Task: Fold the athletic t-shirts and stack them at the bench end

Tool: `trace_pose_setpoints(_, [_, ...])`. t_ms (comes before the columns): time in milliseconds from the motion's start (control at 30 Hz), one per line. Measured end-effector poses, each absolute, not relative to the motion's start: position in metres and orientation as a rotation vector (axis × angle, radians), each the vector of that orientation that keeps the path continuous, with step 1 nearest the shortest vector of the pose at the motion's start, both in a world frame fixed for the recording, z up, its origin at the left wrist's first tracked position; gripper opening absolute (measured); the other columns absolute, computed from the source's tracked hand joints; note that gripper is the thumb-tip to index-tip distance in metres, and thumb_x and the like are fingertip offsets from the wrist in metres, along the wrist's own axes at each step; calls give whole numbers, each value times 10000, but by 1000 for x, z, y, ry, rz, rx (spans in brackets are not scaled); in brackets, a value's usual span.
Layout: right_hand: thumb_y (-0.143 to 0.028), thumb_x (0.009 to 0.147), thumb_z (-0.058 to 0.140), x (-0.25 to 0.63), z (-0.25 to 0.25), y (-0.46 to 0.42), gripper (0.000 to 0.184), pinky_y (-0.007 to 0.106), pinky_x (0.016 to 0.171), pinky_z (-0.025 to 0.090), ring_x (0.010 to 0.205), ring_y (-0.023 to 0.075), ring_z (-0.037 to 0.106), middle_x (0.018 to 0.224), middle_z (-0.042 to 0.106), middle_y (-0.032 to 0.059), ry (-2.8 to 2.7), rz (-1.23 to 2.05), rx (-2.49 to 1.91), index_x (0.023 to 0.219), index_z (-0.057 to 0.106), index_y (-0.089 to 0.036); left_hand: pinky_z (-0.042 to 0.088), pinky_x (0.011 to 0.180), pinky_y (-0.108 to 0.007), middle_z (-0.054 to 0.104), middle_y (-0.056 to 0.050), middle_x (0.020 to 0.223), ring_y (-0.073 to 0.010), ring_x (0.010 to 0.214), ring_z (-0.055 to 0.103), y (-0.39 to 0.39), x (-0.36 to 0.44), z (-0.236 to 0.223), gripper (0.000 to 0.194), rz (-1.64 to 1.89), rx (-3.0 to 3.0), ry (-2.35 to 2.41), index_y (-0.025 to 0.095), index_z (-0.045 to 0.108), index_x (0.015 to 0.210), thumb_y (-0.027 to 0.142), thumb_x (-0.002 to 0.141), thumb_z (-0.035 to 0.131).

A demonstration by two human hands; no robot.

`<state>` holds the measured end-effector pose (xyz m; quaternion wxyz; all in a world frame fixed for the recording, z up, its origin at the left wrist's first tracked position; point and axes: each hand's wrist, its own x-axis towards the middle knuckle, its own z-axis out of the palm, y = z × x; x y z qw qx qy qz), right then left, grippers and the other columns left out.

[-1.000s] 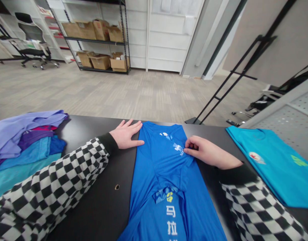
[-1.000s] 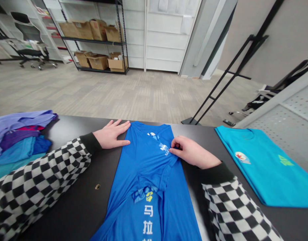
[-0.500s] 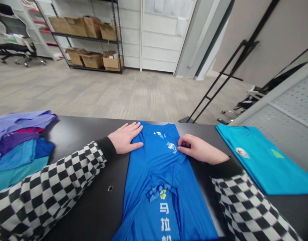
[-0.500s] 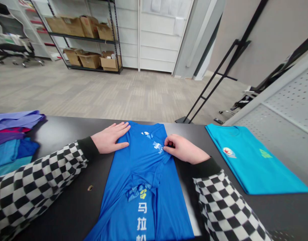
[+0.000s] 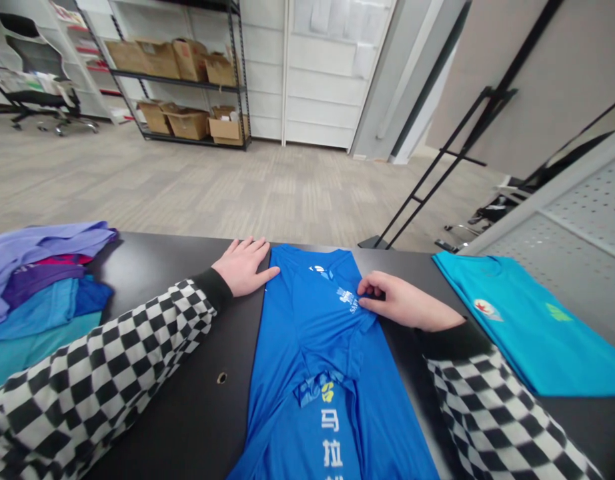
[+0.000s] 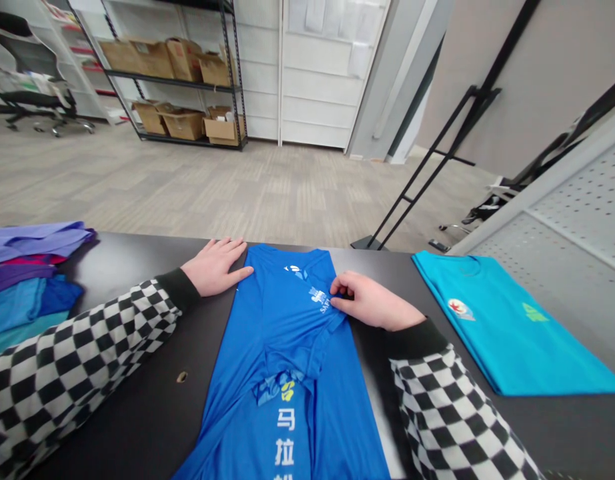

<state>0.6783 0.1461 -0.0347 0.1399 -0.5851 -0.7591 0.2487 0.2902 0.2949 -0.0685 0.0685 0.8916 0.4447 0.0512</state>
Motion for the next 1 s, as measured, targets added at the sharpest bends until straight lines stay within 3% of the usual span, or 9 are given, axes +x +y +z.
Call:
trace_pose_setpoints(333, [-446,943,748,679,-32,145,258,384,838,538,897,240,666,1023,729,62,-2201,742,-1679,1093,759,-235,217,1371,-699,341,-212,1836,-483,1703,291,295,290,-71,978,134,2707,1315,101,417,1746,806,1070,359])
trace_pose_setpoints(500, [-441,941,752,680,-33,145,255,385,842,539,905,243,669,1029,732,61,-2202,741,-1674,1096,759,-238,248,1391,-618,359,-150,1844,-388,1719,304,298,289,-71,726,264,2740,1168,227,462,1728,627,1128,372])
trace_pose_setpoints(667, [-436,938,754,678,-31,145,251,384,840,535,904,242,666,1030,731,59,-2198,748,-1685,1093,756,-239,269,1394,-582,583,-164,1670,-349,1660,415,326,299,-67,483,325,2737,1016,220,711,1396,493,1083,465])
trace_pose_setpoints(733, [-433,937,751,677,-30,144,248,383,838,533,900,241,661,1026,727,58,-2196,751,-1696,1089,754,-237,305,1386,-524,676,-152,1531,-297,1598,494,341,305,-65,362,360,2725,907,228,736,1230,389,1035,478])
trace_pose_setpoints(833, [-428,938,750,676,-29,144,247,382,839,532,903,238,657,1031,725,60,-2194,756,-1708,1091,749,-234,347,1362,-509,714,-130,1428,-284,1546,540,361,312,-63,270,351,2666,817,245,725,1098,324,953,511])
trace_pose_setpoints(900, [-423,940,751,676,-28,144,242,381,845,536,907,237,658,1037,726,59,-2192,759,-1710,1092,747,-234,343,1360,-527,713,-121,1428,-300,1551,530,369,315,-61,245,300,2624,807,250,720,1068,329,936,529])
trace_pose_setpoints(1000, [-421,940,755,675,-28,143,238,382,844,538,903,237,658,1040,727,58,-2190,762,-1712,1089,746,-237,223,1381,-667,699,-108,1466,-367,1611,442,375,317,-60,218,222,2619,876,253,716,1021,385,966,551])
